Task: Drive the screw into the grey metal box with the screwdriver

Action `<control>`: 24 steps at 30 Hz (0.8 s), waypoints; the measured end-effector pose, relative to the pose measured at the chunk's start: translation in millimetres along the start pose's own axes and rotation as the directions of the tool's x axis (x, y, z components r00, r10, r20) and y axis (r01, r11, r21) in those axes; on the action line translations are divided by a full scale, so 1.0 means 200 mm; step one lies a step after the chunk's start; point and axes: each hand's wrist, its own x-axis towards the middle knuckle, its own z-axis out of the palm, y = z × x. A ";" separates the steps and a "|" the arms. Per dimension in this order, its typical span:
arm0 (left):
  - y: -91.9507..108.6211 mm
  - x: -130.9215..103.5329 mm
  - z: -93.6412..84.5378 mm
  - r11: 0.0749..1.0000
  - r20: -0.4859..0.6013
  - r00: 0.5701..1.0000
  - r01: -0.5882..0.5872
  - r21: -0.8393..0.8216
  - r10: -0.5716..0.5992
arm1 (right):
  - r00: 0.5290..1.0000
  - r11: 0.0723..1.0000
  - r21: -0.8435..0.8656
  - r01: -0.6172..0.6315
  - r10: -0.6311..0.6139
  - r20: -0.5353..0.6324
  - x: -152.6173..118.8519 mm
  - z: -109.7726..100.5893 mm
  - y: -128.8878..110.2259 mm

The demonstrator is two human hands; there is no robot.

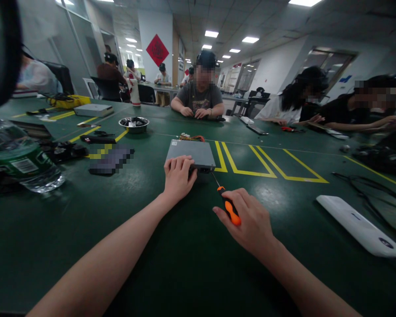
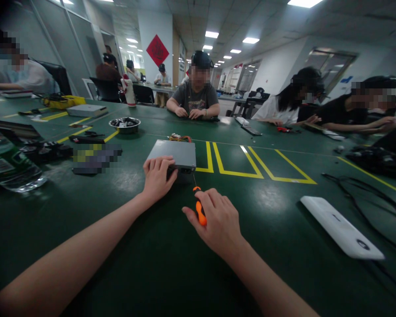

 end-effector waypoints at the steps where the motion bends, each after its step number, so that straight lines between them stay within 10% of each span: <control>1: 0.00 0.00 0.00 1.000 0.000 1.000 0.001 -0.004 -0.001 | 1.000 1.000 0.011 -0.024 0.024 0.001 0.00 0.00 0.00; 10: 0.00 0.00 0.00 1.000 -0.005 1.000 0.001 -0.007 -0.001 | 0.998 0.997 0.048 0.061 -0.061 0.005 0.00 0.01 -0.01; 20: 0.00 0.00 0.00 1.000 -0.008 1.000 0.001 0.004 -0.001 | 0.981 0.980 0.053 -0.190 0.192 -0.034 -0.01 0.00 0.03; 24: 0.00 0.00 0.00 1.000 -0.002 1.000 0.003 -0.006 -0.003 | 0.996 0.996 0.068 -0.064 0.067 -0.052 -0.01 0.00 0.02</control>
